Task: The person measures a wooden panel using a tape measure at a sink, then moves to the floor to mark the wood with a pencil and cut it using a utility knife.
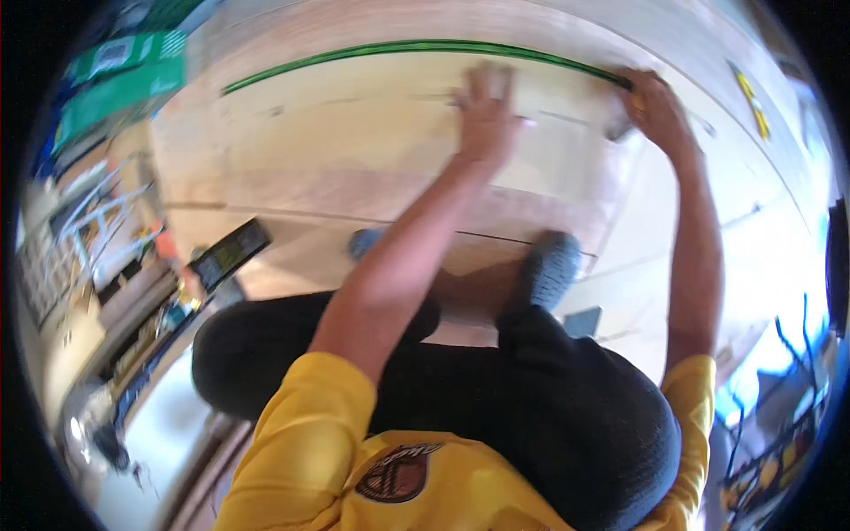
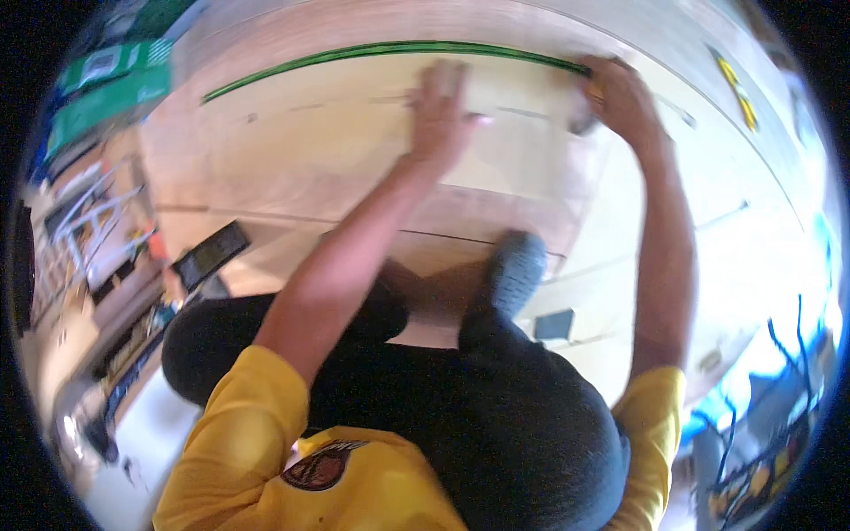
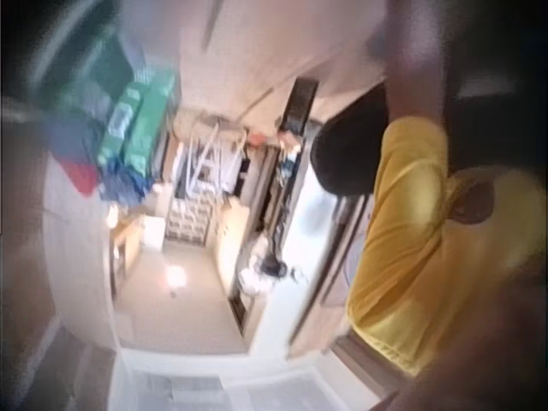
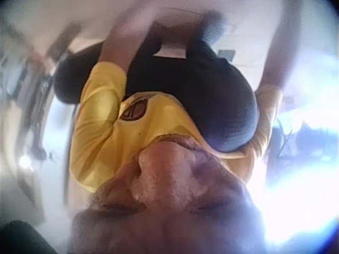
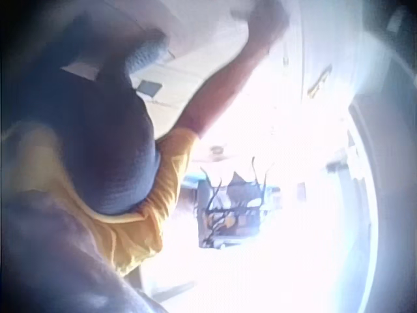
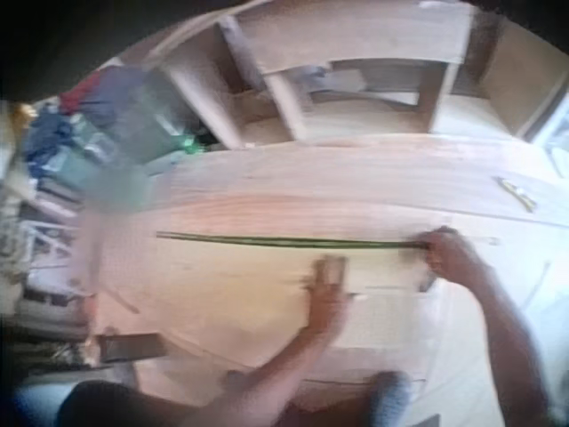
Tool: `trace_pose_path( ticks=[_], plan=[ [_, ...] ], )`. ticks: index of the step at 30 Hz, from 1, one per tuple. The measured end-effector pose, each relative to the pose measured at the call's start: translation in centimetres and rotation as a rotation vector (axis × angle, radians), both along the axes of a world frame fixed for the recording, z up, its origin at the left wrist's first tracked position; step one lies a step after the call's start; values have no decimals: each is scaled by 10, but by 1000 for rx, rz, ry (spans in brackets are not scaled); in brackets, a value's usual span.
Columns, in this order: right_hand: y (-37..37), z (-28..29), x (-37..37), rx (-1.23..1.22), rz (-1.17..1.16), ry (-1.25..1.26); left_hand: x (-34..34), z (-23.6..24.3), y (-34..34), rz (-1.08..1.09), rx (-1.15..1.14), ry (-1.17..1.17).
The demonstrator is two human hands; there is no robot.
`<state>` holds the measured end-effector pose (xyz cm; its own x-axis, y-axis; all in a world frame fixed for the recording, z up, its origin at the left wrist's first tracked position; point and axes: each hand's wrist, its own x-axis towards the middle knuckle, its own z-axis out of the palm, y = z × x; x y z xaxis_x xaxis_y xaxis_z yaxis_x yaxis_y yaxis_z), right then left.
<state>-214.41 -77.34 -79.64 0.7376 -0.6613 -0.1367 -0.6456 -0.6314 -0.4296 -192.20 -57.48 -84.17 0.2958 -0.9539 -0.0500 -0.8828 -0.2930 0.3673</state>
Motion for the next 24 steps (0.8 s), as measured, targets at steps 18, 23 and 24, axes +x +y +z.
trace_pose_path(
  ticks=[18, 23, 24],
  plan=[
    [14, 5, 6, -44, -118, -7, -41, 29, -45, -344, 206, 78],
    [9, 10, 8, -72, -92, -72, -46, 21, -48, -313, 73, -7],
    [7, 11, 8, -53, -91, -55, -45, 20, -50, -313, 49, -22]
  ],
)
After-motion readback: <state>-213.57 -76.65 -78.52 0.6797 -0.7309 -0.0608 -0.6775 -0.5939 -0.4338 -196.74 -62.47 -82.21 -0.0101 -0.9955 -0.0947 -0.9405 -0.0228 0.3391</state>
